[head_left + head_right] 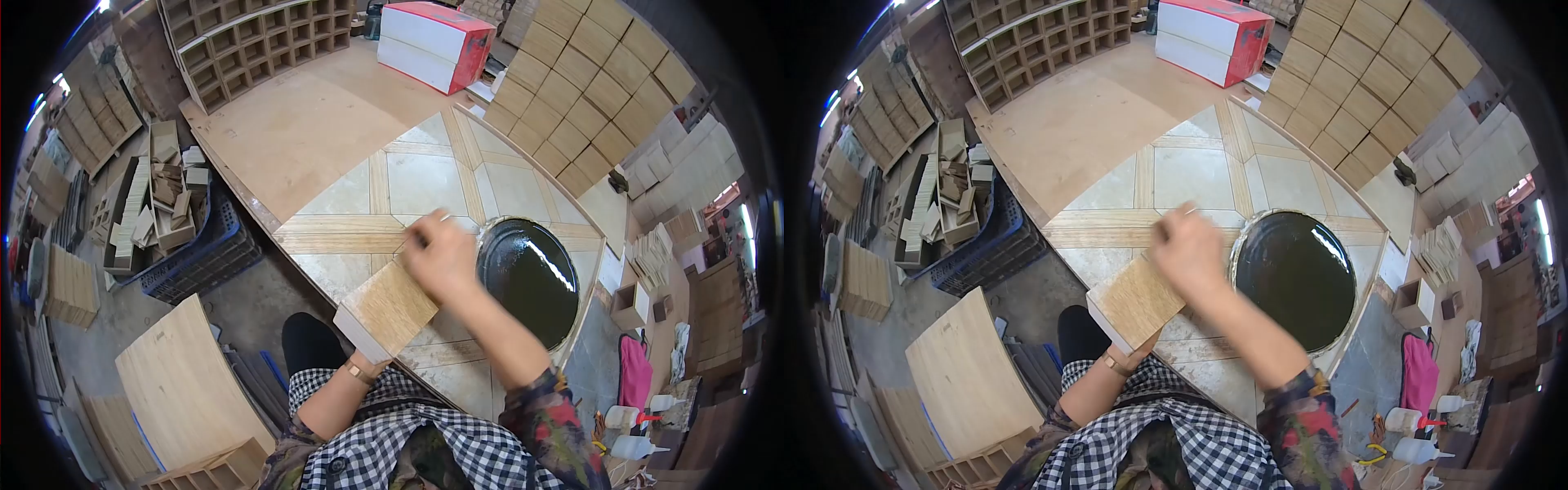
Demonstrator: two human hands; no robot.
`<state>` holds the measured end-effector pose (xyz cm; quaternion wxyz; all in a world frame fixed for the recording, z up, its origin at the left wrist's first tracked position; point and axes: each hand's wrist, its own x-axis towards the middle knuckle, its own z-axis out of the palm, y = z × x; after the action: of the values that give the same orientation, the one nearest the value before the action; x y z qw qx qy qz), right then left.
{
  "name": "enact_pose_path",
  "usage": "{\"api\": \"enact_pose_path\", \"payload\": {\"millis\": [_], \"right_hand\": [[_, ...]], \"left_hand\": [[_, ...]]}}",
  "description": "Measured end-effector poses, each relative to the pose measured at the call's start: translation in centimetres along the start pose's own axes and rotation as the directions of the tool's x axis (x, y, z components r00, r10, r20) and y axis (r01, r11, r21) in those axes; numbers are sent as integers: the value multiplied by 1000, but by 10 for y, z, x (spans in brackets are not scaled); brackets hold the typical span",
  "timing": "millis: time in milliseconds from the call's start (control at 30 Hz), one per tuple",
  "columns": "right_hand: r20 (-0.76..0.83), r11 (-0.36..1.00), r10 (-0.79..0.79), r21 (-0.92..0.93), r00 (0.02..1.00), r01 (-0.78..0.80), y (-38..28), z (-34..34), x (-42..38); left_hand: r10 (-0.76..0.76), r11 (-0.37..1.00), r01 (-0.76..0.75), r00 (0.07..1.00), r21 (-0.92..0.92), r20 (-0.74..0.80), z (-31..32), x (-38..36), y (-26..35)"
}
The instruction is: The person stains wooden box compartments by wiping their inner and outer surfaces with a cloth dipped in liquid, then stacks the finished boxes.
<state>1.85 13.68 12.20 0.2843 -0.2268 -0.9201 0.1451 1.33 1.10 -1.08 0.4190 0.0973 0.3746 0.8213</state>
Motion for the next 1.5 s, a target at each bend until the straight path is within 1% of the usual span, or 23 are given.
{"api": "enact_pose_path", "payload": {"millis": [33, 133, 167, 233, 300, 333, 367, 433, 667, 767, 800, 900, 967, 1033, 1067, 1100, 1167, 1200, 1233, 1300, 1333, 1433, 1500], "right_hand": [[-18, 987, -130, 92, 991, 131, -25, -5, -14], [135, 853, -439, 373, 889, 365, -85, -32, -53], [147, 825, -516, 348, 844, 445, -92, -32, -65], [87, 806, -504, 405, 859, 432, -79, -31, -59], [56, 884, -316, 380, 947, 273, -43, -12, -36], [61, 956, -186, 240, 981, 167, -23, -10, -21], [41, 994, -56, 96, 998, 52, -4, -10, -6], [50, 986, 133, 95, 990, -137, 22, -6, 12], [42, 871, -388, 343, 921, 351, -87, -25, -41], [82, 832, -500, 322, 862, 452, -88, -33, -56], [-2, 759, -503, 477, 864, 443, -70, -39, -58], [-71, 752, -477, 482, 876, 449, -31, -44, -68], [-42, 879, -296, 380, 954, 289, 0, -43, -67], [-106, 877, -153, 443, 982, 185, 13, -45, -55], [-79, 890, -191, 406, 978, 206, 12, -49, -52], [-90, 896, -180, 395, 980, 201, 11, -50, -50], [-126, 907, -168, 369, 978, 203, 14, -51, -43], [-133, 888, -80, 440, 988, 131, 14, -55, -43], [-115, 795, 9, 604, 993, 63, 21, -58, -42], [110, 440, 333, 860, 937, -257, 22, -80, -42], [121, 350, 372, 900, 920, -260, 28, -84, -41], [132, 277, 434, 922, 891, -271, 27, -94, -39], [111, 325, 400, 911, 910, -254, 22, -95, -41]], "left_hand": [[54, 995, -55, 998, 77, 20, -1, 0, -1], [-87, 969, 94, 995, -227, 41, -4, -2, -2], [-104, 958, 112, 994, -264, 41, -6, -3, -1], [-123, 947, 132, 991, -294, 47, -8, -4, -3], [-126, 939, 134, 991, -317, 45, -9, -5, -2], [-136, 935, 139, 990, -327, 32, -8, -5, -4], [-136, 934, 137, 990, -329, 28, -9, -3, -5], [-183, 927, 166, 983, -336, -19, -4, -1, -1], [-151, 927, 164, 986, -336, 65, -6, -7, -2], [-144, 935, 175, 982, -309, 120, -6, -12, -3], [-138, 938, 175, 980, -298, 141, -6, -12, -3], [-91, 958, 148, 970, -247, 227, -8, -10, -3], [-43, 976, 100, 959, -195, 278, -9, -3, -4], [-3, 996, 27, 962, -84, 274, -9, 2, -4], [11, 1000, -10, 967, -2, 256, -8, 4, -4], [90, 928, -183, 955, 325, 281, -7, 3, -1], [124, 937, -223, 932, 268, 340, -4, 6, 8], [90, 992, -54, 929, -110, 358, 0, 8, 16], [66, 875, 133, 920, -465, 386, 3, 9, 25], [111, 913, 54, 921, -404, 373, 14, 2, 56], [127, 929, 17, 923, -369, 363, 17, -2, 73], [-60, 968, 94, 987, -234, 150, 6, 2, 104], [-168, 978, 177, 982, -111, 86, 14, 8, 113]]}}
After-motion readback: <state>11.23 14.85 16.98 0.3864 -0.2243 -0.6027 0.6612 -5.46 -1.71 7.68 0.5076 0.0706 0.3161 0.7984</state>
